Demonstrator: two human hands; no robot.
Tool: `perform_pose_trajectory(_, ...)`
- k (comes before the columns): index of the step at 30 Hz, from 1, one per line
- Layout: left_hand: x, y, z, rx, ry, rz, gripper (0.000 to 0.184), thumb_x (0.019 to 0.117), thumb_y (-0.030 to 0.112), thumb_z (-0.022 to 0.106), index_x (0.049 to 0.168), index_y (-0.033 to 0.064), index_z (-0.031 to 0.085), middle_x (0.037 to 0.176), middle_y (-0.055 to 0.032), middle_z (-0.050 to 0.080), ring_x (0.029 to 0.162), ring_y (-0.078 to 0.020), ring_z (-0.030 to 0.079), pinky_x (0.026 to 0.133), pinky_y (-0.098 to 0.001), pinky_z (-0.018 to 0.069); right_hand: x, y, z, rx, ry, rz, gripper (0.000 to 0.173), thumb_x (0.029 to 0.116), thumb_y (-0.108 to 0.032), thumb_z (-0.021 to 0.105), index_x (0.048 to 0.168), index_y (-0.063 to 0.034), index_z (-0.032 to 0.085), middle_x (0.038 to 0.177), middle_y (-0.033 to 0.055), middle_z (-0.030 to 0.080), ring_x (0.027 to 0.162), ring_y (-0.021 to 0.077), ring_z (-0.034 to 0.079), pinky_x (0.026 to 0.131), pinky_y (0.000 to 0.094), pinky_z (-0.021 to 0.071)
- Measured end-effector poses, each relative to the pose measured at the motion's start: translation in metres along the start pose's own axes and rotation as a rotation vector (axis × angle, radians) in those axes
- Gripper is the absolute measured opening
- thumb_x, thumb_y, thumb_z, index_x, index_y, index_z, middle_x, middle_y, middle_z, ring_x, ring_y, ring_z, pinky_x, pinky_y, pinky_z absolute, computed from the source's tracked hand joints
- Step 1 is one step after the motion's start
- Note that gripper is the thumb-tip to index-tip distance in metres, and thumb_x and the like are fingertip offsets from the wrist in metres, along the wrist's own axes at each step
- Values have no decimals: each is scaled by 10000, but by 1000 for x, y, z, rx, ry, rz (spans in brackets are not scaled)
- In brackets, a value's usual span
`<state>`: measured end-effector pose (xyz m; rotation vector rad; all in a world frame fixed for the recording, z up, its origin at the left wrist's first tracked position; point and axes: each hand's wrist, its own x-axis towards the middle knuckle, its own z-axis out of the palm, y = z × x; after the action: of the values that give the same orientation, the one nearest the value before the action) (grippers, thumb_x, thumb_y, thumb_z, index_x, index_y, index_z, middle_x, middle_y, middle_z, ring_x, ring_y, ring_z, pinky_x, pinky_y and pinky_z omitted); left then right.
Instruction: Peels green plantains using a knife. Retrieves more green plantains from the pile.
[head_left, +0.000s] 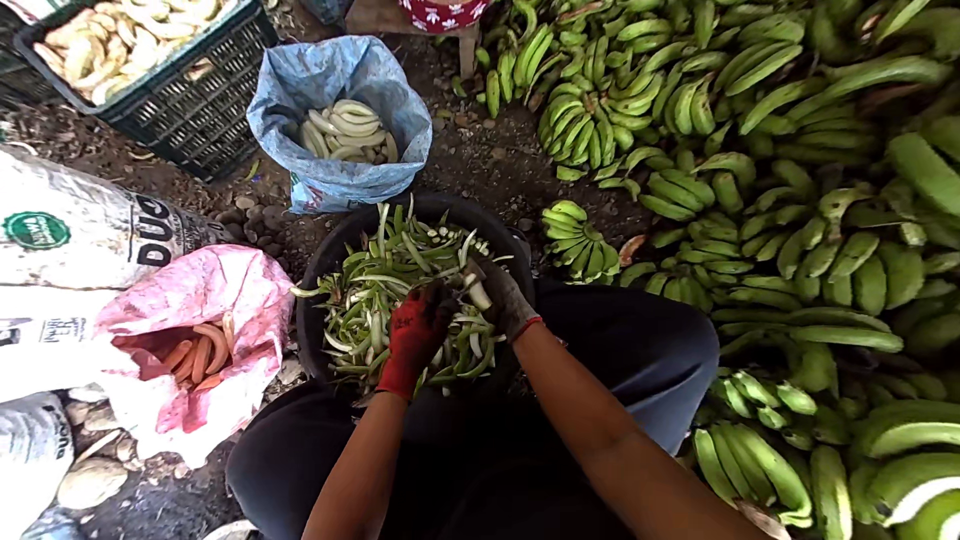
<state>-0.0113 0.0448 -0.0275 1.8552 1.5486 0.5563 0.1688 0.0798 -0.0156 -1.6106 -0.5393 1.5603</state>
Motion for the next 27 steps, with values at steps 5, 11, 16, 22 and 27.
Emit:
perform_pose_trajectory(5, -10, -1, 5, 136, 98, 149, 544, 971, 491, 577, 1414, 178, 623, 1193, -235, 671, 1021, -443, 668, 837, -643, 512, 4, -4, 11, 472, -128, 92, 432, 1044, -505, 421, 1199, -130, 566, 966, 57, 666, 791, 166, 660, 668, 342, 574)
perform_pose_trajectory(11, -10, -3, 4, 119, 162, 141, 511, 941, 414, 667, 1395, 179, 640, 1206, -241, 661, 1057, -461, 649, 855, -658, 497, -6, -7, 19, 576, -106, 53, 421, 1073, -486, 361, 1194, -142, 572, 993, 38, 681, 863, 149, 680, 742, 335, 586)
perform_pose_trajectory(16, -4, -1, 2, 76, 150, 58, 510, 987, 420, 577, 1430, 168, 604, 1217, -242, 655, 1021, -444, 661, 828, -640, 512, -13, 5, 34, 372, -52, -73, 393, 1077, -456, 358, 1181, -152, 584, 947, 19, 654, 788, 125, 637, 671, 327, 557)
perform_pose_trajectory(22, 8, -12, -18, -125, -3, -174, 529, 1081, 524, 334, 1472, 240, 550, 1287, -189, 642, 1104, -401, 643, 885, -670, 498, -24, 12, 29, -536, -195, -328, 487, 1113, -409, 290, 1338, -88, 579, 1084, 151, 651, 895, 241, 641, 780, 471, 553)
perform_pose_trajectory(27, 6, -13, -15, -107, 24, -223, 492, 1090, 465, 383, 1464, 196, 553, 1319, -197, 636, 1161, -398, 634, 953, -653, 489, -4, 18, 20, -200, -340, -96, 716, 1007, -722, 280, 1355, -171, 577, 1089, 85, 676, 927, 191, 656, 787, 415, 569)
